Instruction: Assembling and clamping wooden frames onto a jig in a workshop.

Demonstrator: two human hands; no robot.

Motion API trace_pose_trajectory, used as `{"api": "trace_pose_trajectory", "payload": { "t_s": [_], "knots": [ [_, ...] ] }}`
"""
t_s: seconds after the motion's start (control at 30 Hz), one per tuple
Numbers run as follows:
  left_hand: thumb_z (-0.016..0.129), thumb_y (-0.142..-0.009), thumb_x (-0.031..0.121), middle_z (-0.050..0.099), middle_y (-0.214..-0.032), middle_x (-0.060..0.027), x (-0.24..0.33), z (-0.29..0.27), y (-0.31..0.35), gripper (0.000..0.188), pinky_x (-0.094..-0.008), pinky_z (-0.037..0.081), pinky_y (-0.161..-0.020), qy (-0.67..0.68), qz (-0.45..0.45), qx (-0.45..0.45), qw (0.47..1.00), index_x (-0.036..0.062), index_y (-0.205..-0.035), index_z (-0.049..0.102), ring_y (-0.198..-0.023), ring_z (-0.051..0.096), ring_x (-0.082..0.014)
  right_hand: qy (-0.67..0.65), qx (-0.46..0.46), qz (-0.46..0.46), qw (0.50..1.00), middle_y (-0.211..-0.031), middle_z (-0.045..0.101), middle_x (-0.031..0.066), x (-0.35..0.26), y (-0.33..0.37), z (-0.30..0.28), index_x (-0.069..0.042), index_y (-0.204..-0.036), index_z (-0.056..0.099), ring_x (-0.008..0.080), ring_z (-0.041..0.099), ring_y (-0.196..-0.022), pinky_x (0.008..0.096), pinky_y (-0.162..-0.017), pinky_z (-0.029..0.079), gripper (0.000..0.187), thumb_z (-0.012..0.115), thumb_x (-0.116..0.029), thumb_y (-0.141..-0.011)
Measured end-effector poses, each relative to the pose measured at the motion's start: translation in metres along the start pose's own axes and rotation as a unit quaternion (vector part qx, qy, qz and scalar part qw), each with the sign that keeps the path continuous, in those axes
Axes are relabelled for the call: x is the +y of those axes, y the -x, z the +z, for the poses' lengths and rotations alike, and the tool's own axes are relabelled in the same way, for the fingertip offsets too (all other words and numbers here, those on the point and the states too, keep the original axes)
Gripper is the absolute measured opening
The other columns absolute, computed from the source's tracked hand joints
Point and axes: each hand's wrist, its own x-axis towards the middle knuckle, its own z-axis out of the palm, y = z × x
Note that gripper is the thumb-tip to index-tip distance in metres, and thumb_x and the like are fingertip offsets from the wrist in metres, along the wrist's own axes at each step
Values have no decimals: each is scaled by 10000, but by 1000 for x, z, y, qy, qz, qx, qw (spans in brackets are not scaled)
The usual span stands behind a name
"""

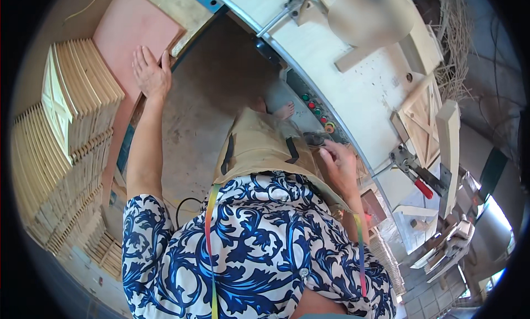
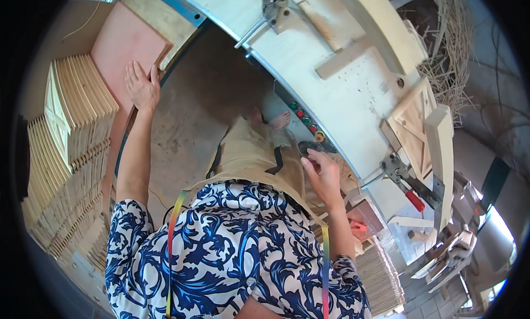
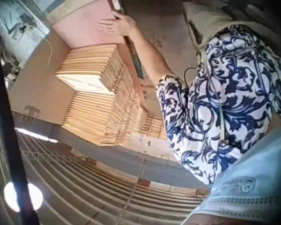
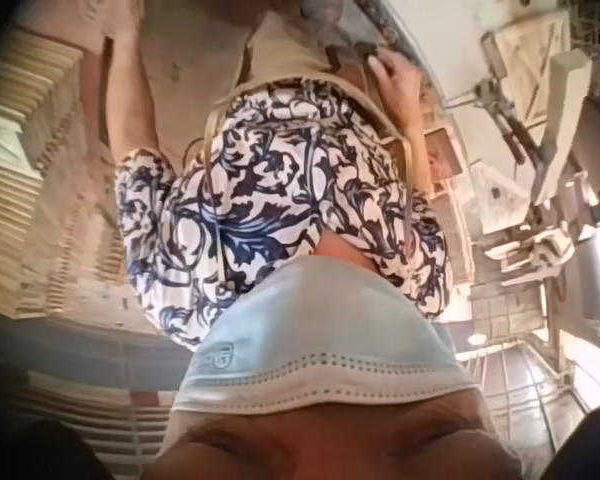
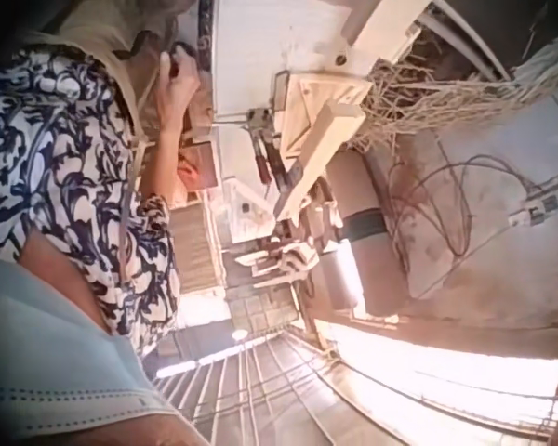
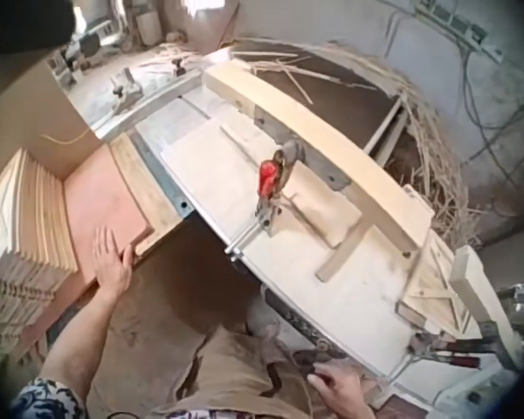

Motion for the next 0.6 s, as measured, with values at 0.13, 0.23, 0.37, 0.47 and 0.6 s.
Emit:
{"api": "trace_pose_trajectory", "payload": {
  "t_s": [0.13,0.23,0.37,0.47,0.6],
  "knots": [
    [465,-1066,631,492,-1600,-245,4,6,-10,798,-527,341,-1236,-28,-27,-65,997,9,-1567,480,-1484,448,-421,-22,56,-46,997,-924,724,122,-3,10,-8,27,-1210,728,179,688,-770,312,-706,555,304,780,-143,-964],
    [455,-1052,667,477,-1580,-322,-8,14,1,867,-496,374,-1214,58,-93,-135,985,-9,-1595,437,-1452,472,-467,-10,80,-45,996,-901,697,141,-9,13,-32,-1,-1181,733,236,677,-746,334,-686,545,270,781,-142,-955],
    [514,-1074,579,503,-1546,-319,-23,21,3,798,-553,395,-1195,-157,132,-51,977,-35,-1576,419,-1449,471,-477,34,181,-51,982,-890,686,144,-8,29,-73,-9,-1172,731,257,665,-730,346,-675,536,256,780,-133,-952],
    [593,-1071,473,491,-1549,-303,-35,30,-27,714,-550,407,-1188,61,-19,-9,998,-42,-1542,442,-1455,456,-470,7,263,-27,964,-841,667,140,-17,53,-101,-3,-1126,735,252,644,-697,354,-638,514,207,773,-106,-950],
    [724,-1033,261,541,-1503,-281,110,-139,-152,635,-491,437,-1175,277,104,274,915,-70,-1511,468,-1402,525,-423,21,376,-22,926,-797,661,135,-10,74,-104,6,-1063,739,256,628,-669,346,-619,499,148,763,-95,-957]
  ]
}}
